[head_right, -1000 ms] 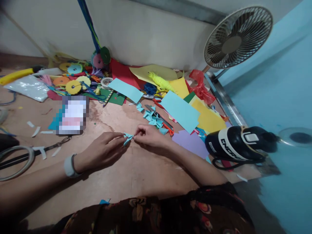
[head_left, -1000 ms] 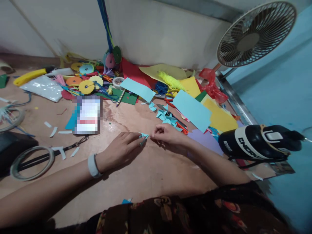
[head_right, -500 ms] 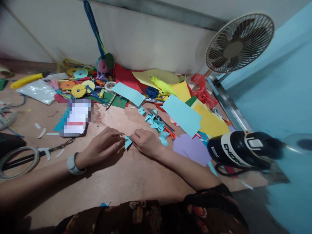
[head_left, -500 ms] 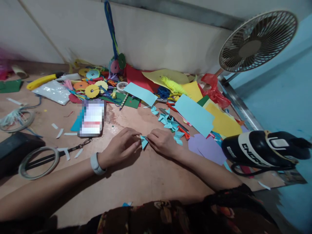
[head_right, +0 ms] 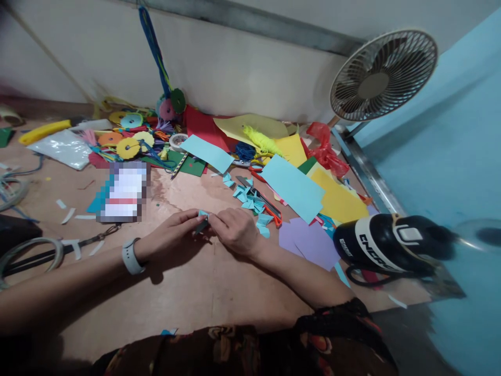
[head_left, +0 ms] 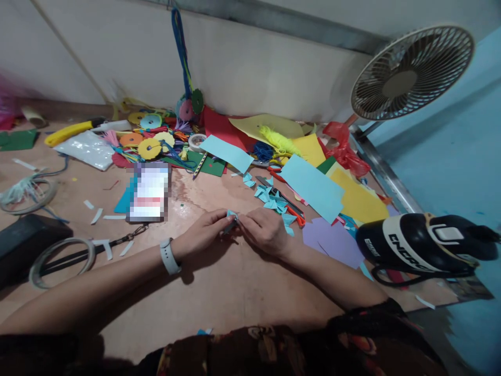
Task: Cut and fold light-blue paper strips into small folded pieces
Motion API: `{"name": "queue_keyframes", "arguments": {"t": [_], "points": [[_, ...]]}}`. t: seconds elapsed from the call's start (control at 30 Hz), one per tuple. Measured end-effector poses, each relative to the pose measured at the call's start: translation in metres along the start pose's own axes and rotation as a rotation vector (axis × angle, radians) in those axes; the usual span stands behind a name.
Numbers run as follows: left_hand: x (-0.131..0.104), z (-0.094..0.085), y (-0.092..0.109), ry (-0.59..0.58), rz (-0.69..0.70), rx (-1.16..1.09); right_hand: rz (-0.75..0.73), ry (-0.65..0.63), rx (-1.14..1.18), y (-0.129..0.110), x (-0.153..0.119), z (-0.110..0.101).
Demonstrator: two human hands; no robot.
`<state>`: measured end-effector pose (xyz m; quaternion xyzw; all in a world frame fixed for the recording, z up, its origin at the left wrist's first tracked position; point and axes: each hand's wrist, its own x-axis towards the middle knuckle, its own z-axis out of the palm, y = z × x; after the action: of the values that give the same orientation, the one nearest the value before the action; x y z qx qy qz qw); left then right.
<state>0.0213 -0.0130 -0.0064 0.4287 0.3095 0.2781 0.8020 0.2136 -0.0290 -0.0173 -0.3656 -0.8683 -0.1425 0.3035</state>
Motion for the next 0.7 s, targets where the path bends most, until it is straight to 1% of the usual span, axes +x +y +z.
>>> {"name": "queue_keyframes", "arguments": {"t": [0.1, 0.17, 0.23, 0.3, 0.33, 0.37, 0.43, 0.53, 0.63, 0.7], "points": [[0.000, -0.003, -0.006, 0.004, 0.039, -0.057, 0.115, -0.002, 0.189, 0.002, 0.001, -0.002], [-0.003, -0.005, -0.006, 0.000, 0.063, -0.044, 0.251, 0.014, 0.349, 0.002, 0.003, -0.005], [-0.007, -0.005, -0.003, 0.036, 0.096, 0.079, 0.415, -0.012, 0.471, 0.002, 0.005, -0.008], [-0.011, -0.006, -0.001, 0.071, 0.155, 0.253, 0.546, -0.096, 0.588, 0.001, 0.008, -0.009], [-0.012, -0.006, 0.000, 0.070, 0.181, 0.323, 0.588, -0.145, 0.658, 0.001, 0.009, -0.009], [-0.012, -0.006, 0.000, 0.054, 0.203, 0.371, 0.616, -0.186, 0.729, 0.001, 0.009, -0.009], [-0.013, -0.006, -0.001, -0.027, 0.221, 0.401, 0.671, -0.236, 0.844, 0.001, 0.011, -0.010], [-0.015, -0.006, -0.002, -0.166, 0.184, 0.394, 0.744, -0.330, 0.993, 0.001, 0.014, -0.013], [-0.019, -0.006, 0.001, -0.229, 0.116, 0.430, 0.732, -0.482, 1.195, 0.000, 0.016, -0.015], [-0.020, -0.007, 0.004, -0.272, 0.056, 0.412, 0.712, -0.551, 1.298, -0.004, 0.015, -0.015]]}}
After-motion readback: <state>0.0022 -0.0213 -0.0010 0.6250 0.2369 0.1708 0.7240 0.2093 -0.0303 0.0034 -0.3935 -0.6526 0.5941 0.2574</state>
